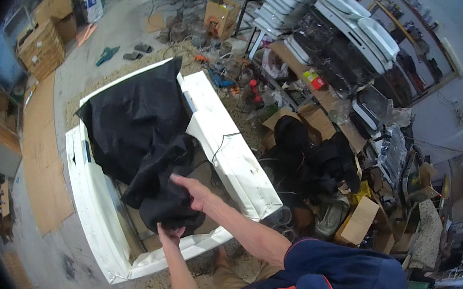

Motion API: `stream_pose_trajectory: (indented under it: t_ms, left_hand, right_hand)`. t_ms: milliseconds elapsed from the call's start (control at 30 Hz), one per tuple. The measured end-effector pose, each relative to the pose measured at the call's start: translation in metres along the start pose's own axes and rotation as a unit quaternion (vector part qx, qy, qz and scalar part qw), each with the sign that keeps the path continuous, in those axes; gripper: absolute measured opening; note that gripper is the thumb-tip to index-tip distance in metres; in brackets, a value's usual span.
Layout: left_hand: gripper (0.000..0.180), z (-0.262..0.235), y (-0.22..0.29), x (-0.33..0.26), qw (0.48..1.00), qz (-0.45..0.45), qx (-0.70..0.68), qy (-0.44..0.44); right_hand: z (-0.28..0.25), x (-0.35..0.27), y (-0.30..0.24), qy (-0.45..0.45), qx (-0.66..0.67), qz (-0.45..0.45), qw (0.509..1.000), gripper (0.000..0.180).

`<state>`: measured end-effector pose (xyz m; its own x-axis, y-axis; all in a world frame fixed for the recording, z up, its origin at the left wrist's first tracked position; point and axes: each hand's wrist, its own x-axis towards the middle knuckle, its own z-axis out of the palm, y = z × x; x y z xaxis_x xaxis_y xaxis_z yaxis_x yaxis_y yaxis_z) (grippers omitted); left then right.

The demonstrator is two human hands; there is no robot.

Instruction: The person staples black fabric onto a white wooden furniture frame using a pneumatic staple gun. They trim excess fabric with scissors, then continue to fold and staple the fabric along the edges to secure it.

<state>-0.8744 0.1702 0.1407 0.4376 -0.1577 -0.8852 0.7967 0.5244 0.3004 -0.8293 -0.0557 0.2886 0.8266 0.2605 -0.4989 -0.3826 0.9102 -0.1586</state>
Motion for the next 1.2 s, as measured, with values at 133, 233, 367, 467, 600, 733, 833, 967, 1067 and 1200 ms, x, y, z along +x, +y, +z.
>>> stream_pose_trajectory:
  t_ms: [133,233,367,467,600,733,833,967,1067,1200]
  left_hand:
    - [0.066,0.057,-0.008,-0.006,0.971,-0.005,-0.224,-0.085]
    - [0.065,0.085,-0.008,-0.015,0.946,-0.011,-0.293,-0.139]
    - [0.063,0.081,0.004,-0.028,0.931,0.034,-0.332,-0.150]
    - [0.062,0.064,0.021,-0.036,0.931,0.074,-0.329,-0.142]
    - [0.061,0.012,0.053,-0.050,0.935,0.146,-0.301,-0.120]
    - [0.059,-0.075,0.083,-0.078,0.938,0.229,-0.249,-0.077]
    - [0.058,-0.146,0.090,-0.122,0.937,0.283,-0.204,-0.034]
    - [0.057,-0.239,0.066,-0.209,0.928,0.335,-0.156,0.054]
    - [0.056,-0.301,0.025,-0.264,0.922,0.347,-0.126,0.120]
    - [0.045,-0.374,-0.029,-0.290,0.918,0.311,-0.097,0.225]
  right_hand:
    - [0.058,-0.054,0.018,0.090,-0.148,-0.029,0.984,0.041]
    - [0.075,-0.097,0.025,0.064,-0.149,-0.035,0.986,0.043]
    - [0.094,-0.168,0.029,0.059,-0.207,-0.039,0.976,0.041]
    - [0.101,-0.216,0.028,0.128,-0.228,-0.079,0.962,0.046]
    - [0.092,-0.277,0.016,0.147,-0.276,-0.097,0.945,0.041]
    - [0.070,-0.326,0.016,0.128,-0.362,-0.103,0.918,0.033]
    - [0.045,-0.345,0.017,0.156,-0.388,-0.077,0.905,0.028]
    - [-0.008,-0.347,0.018,0.214,-0.473,-0.025,0.854,0.024]
    - [-0.062,-0.339,0.016,0.252,-0.611,0.054,0.749,0.023]
    - [-0.140,-0.326,0.011,0.276,-0.621,0.159,0.716,0.021]
